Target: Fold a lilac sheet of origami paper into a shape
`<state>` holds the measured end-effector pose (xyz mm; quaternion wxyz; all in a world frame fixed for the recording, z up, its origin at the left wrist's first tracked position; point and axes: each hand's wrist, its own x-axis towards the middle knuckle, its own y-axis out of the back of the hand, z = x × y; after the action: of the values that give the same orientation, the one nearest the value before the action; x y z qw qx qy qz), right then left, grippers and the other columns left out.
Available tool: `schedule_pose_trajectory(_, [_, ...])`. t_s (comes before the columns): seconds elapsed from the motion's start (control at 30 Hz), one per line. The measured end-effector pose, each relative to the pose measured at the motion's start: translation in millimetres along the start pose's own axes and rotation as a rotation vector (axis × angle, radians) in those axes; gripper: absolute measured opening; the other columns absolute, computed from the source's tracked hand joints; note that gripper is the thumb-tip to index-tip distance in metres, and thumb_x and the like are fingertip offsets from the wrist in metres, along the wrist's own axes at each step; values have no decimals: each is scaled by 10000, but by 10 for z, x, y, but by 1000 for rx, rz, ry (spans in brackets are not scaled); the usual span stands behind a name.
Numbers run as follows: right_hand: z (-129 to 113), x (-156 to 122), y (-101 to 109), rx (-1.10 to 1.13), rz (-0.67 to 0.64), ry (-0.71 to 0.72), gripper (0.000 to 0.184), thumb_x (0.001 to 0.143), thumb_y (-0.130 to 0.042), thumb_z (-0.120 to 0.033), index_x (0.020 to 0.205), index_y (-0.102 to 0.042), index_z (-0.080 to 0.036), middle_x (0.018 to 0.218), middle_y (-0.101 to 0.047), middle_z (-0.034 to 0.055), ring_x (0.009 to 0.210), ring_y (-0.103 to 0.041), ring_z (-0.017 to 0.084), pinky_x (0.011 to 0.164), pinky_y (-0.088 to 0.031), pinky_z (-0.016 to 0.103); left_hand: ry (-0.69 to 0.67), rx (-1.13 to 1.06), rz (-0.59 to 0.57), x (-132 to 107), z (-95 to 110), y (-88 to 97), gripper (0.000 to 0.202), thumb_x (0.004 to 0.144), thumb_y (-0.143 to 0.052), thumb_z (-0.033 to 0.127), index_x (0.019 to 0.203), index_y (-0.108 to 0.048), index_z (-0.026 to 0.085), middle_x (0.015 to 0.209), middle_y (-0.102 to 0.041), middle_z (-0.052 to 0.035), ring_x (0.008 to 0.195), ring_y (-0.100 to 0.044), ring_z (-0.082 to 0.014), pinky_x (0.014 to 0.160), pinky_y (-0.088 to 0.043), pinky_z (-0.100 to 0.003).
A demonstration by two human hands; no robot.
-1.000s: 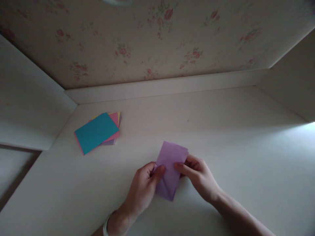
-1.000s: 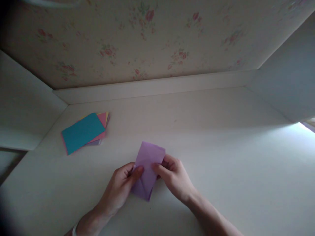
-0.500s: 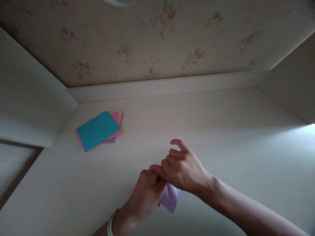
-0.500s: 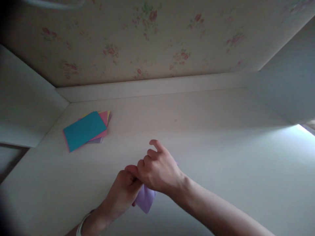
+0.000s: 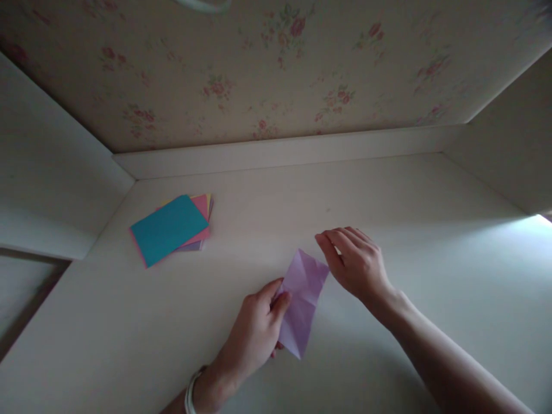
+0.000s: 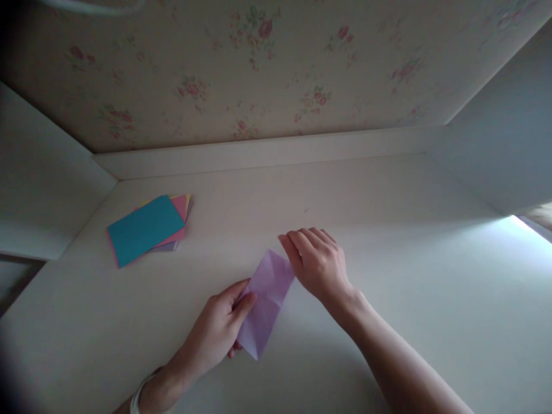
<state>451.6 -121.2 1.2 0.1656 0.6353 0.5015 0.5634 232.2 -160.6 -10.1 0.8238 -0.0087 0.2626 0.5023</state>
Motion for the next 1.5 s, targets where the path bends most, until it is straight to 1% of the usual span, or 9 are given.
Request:
schedule_pose_trajectory(0.07, [-99, -148, 10, 136, 9, 55, 193, 983, -532, -204, 1072, -687, -132, 1009, -741, 111, 919, -651, 210, 830, -499, 333, 25, -41, 45, 13, -2, -7, 425, 979, -448, 505, 1299, -515, 234, 673, -591, 25, 358, -523, -121, 278, -356, -178])
schedule_pose_trajectory(0.23, [-235, -433, -69, 132, -499, 375, 450, 1035, -453, -379, 1462, -469, -242, 1485, -522, 44, 1392, -444, 245, 1186, -290, 508, -94, 59, 176, 16, -64, -74, 431, 989, -456, 332, 1413, -399, 280, 1076, -656, -79, 472, -632, -127, 314, -481, -205])
schedule_pose_trajectory(0.4, [-103, -383, -131, 3, -596, 275, 457, 1065, -358, -342, 1516, -383, -269, 1573, -387, 7, 1449, -361, 240, 1200, -265, 545, -467, 302, 294, 3, -180, -114, 421, 932, -471, 86, 1320, -497, 248, 1343, -534, -115, 1264, -558, -265, 938, -597, -402])
schedule_pose_trajectory(0.57, [24, -270, -144, -83, -571, 242, 452, 1051, -395, -272, 1502, -410, -250, 1558, -411, 2, 1454, -337, 312, 1164, -276, 636, -395, 251, 60, -49, -141, 3, 359, 976, -411, 115, 1259, -581, 257, 1550, -356, -88, 1265, -567, -228, 651, -647, -211])
schedule_pose_trajectory(0.67, [97, -259, -165, -73, -517, 214, 423, 1037, -447, -349, 1446, -497, -253, 1542, -442, 21, 1438, -371, 311, 1166, -304, 603, -472, 379, 21, -83, -51, 158, 447, 909, -513, 57, 1300, -571, 267, 1510, -449, -62, 1375, -461, -232, 1074, -506, -380])
schedule_pose_trajectory(0.73, [153, -272, -174, -52, -476, 175, 473, 993, -520, -452, 1405, -544, -222, 1529, -461, 69, 1411, -419, 301, 1165, -342, 554, -491, 401, -84, -89, -11, 261, 552, 859, -556, 22, 1343, -542, 289, 1451, -521, -39, 1327, -512, -196, 1114, -464, -358])
schedule_pose_trajectory(1.13, [221, -350, -174, 17, -423, 121, 592, 917, -616, -522, 1391, -537, -176, 1476, -511, 145, 1364, -471, 316, 1153, -364, 561, -771, 689, 105, 108, -124, 202, 412, 805, -611, -70, 1120, -689, 183, 1098, -699, -62, 975, -633, -237, 875, -570, -404])
schedule_pose_trajectory(1.33, [117, -467, 52, 355, -407, -13, 303, 1044, -374, -215, 1249, -596, -202, 1351, -602, 113, 1276, -536, 226, 1113, -422, 477, -725, 567, 195, 166, -125, 167, 156, 869, -655, 38, 926, -694, 178, 853, -719, -22, 781, -637, -206, 750, -533, -358])
schedule_pose_trajectory(1.5, [44, -528, 187, 434, -479, 42, 237, 965, -554, -229, 1189, -629, -206, 1182, -687, 92, 1183, -593, 249, 1164, -303, 550, -644, 495, 225, 156, -99, 105, 84, 941, -604, 130, 947, -671, 180, 862, -710, -27, 802, -633, -205, 777, -509, -358])
